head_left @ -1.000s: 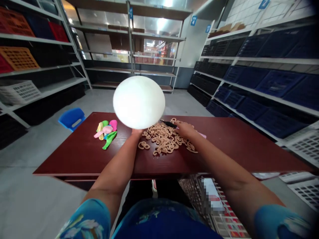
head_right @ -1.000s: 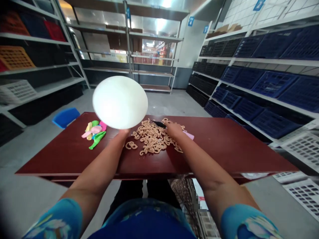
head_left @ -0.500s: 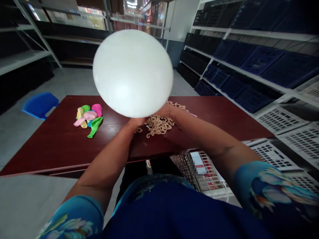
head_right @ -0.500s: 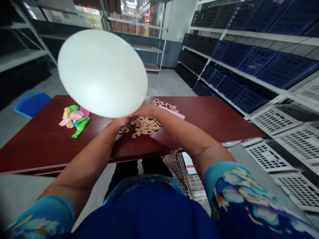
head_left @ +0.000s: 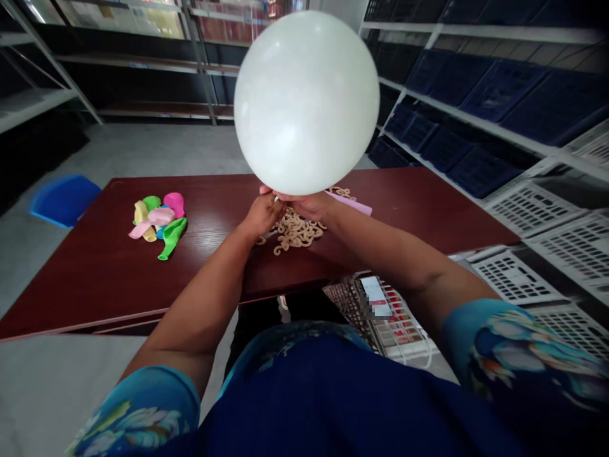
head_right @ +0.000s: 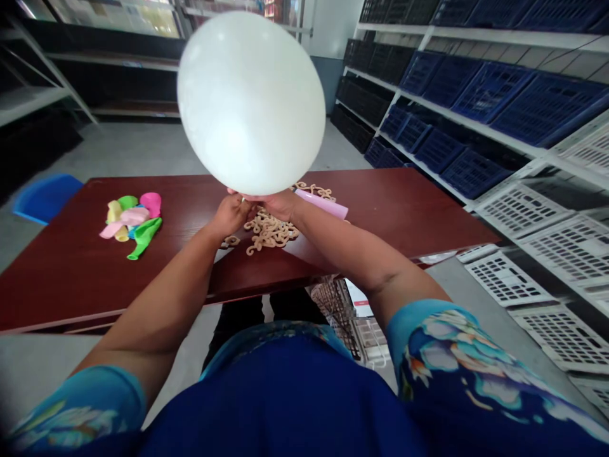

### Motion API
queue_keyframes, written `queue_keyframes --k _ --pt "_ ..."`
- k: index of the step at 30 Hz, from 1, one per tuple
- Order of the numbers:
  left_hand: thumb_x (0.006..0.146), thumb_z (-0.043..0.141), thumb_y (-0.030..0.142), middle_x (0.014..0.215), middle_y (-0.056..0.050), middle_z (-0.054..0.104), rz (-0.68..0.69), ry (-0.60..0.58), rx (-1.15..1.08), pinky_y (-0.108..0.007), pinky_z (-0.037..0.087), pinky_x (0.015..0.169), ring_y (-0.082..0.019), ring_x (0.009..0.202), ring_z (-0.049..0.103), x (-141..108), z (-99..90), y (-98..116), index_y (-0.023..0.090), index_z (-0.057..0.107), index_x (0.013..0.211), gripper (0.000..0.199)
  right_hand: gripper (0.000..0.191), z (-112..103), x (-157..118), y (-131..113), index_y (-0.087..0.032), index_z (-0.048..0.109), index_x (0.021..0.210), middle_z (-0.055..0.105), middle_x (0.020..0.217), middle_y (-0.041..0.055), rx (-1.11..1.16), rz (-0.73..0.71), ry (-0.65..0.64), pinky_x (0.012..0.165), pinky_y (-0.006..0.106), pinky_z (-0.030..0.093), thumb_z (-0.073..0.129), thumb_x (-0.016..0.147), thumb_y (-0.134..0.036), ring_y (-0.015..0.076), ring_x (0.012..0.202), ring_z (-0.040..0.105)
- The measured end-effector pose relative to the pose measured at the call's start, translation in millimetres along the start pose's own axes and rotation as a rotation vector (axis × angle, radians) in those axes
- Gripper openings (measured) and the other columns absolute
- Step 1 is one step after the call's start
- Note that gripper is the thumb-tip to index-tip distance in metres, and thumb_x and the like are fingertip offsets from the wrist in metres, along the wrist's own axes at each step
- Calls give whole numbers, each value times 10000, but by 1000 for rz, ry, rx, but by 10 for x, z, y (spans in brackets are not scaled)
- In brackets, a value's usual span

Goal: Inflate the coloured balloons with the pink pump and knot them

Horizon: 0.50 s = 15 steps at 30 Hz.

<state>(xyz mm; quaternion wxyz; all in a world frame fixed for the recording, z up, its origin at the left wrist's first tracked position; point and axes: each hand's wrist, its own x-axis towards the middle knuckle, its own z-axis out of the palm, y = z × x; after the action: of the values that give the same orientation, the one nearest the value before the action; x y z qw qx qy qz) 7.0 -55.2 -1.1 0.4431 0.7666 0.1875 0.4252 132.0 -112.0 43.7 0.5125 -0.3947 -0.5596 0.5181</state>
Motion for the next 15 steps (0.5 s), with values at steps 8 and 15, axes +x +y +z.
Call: queue_keyframes --k 8,15 --pt "834 439 470 551 26 468 12 -32 -25 -210 371 516 -76 495 428 -55 -26 270 173 506 752 316 373 -17 46 -62 -202 619 954 628 1008 37 143 -12 -90 647 267 511 668 660 -427 152 836 566" --pt "820 474 452 523 42 392 -141 54 -519 -179 308 420 -59 455 402 2 -77 269 166 452 684 317 239 63 245 6 -208 612 824 624 950 9 269 -51 -30 579 231 494 671 668 -378 106 721 549"
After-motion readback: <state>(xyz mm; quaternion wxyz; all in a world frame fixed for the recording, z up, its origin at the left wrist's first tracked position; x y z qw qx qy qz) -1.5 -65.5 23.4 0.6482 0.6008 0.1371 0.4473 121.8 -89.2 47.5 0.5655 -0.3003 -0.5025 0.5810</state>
